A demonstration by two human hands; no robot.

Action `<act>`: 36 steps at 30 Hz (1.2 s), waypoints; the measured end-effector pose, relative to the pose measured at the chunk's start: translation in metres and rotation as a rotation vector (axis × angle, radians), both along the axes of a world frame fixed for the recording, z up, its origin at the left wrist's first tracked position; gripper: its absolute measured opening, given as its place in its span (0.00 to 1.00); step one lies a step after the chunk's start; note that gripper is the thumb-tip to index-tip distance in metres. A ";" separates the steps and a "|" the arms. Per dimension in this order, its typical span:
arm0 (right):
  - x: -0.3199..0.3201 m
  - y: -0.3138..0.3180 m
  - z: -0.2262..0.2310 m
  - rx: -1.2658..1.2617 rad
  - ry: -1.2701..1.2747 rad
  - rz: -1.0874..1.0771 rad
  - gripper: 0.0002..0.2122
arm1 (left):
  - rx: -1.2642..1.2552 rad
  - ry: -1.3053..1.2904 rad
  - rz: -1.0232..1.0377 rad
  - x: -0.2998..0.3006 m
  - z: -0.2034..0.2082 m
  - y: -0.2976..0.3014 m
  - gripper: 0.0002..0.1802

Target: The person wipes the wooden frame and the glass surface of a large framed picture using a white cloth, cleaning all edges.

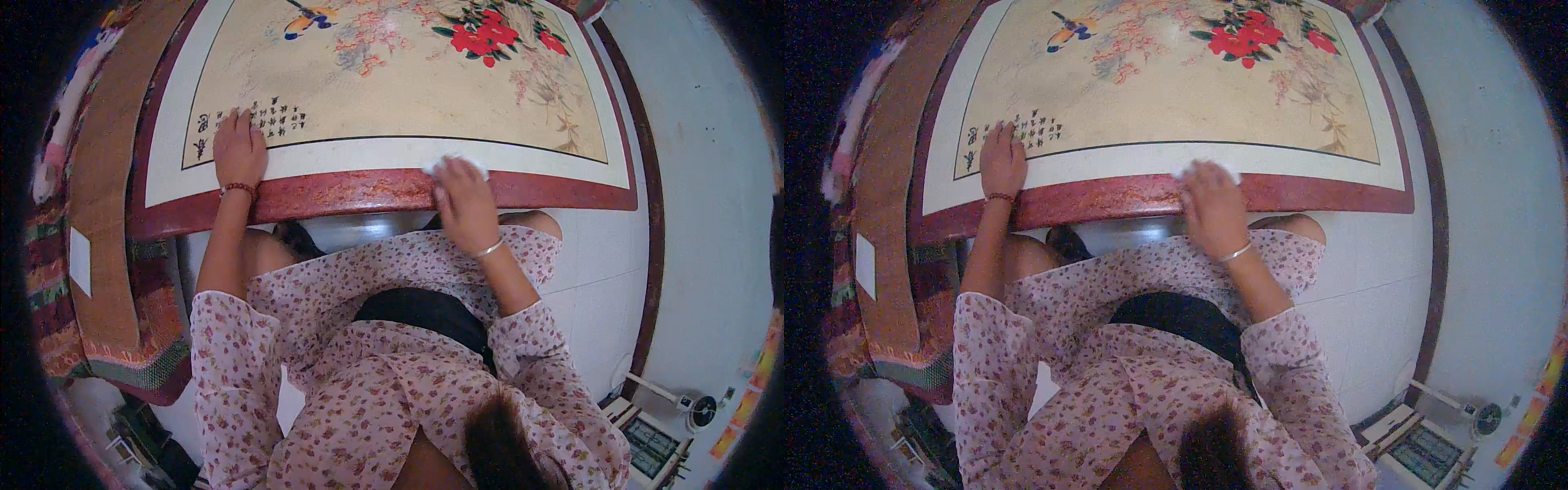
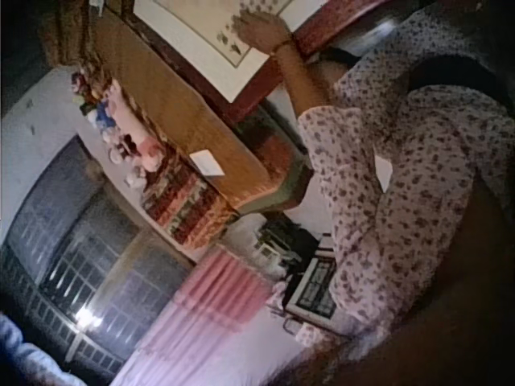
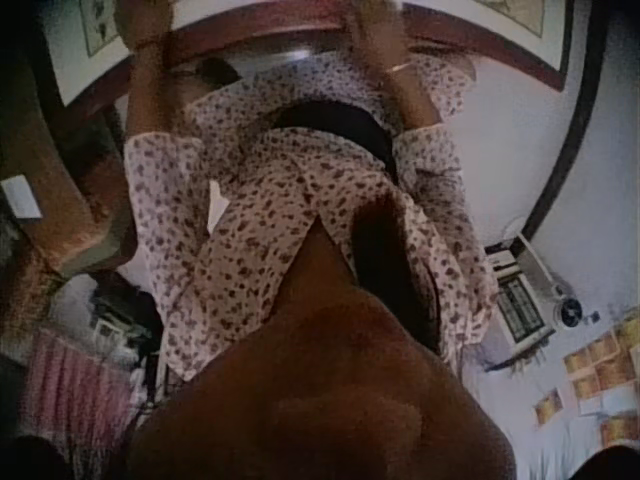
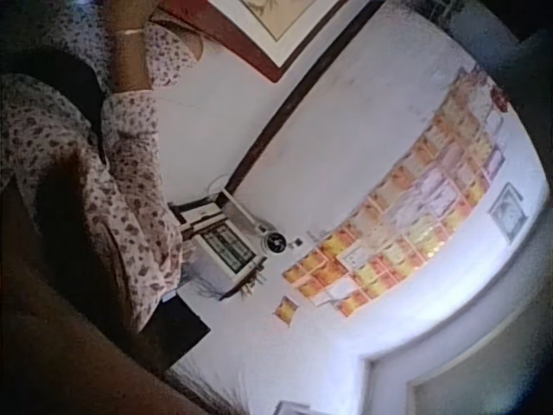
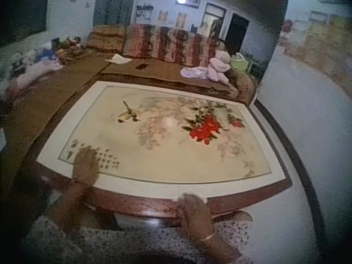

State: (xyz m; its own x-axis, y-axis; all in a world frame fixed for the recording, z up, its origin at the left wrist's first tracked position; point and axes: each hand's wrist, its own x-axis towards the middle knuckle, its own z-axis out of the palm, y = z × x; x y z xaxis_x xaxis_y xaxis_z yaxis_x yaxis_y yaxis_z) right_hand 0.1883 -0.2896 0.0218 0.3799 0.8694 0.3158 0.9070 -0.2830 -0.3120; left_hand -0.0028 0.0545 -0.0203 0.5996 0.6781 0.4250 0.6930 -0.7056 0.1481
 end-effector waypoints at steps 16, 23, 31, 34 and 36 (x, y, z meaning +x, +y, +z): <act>0.041 0.000 -0.012 -0.045 -0.029 -0.180 0.22 | -0.010 -0.019 -0.019 0.008 0.002 -0.001 0.22; 0.085 -0.068 -0.012 -0.111 -0.008 -0.256 0.19 | 0.019 -0.008 -0.029 0.000 0.003 -0.001 0.22; 0.129 -0.073 -0.040 -0.026 -0.113 -0.543 0.18 | 0.020 -0.051 -0.022 0.008 0.010 -0.006 0.23; 0.044 0.000 -0.025 -0.022 -0.115 -0.242 0.17 | 0.016 -0.026 -0.005 0.004 0.013 -0.005 0.23; -0.014 0.027 -0.016 0.060 -0.127 -0.142 0.16 | -0.010 -0.033 -0.024 0.007 0.003 0.002 0.24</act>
State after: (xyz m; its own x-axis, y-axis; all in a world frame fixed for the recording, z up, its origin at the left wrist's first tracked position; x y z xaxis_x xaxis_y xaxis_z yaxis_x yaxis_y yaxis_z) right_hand 0.1740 -0.2625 0.0061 0.4515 0.7878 0.4189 0.8922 -0.3955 -0.2178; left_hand 0.0046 0.0561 -0.0176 0.6013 0.6682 0.4381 0.6707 -0.7201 0.1777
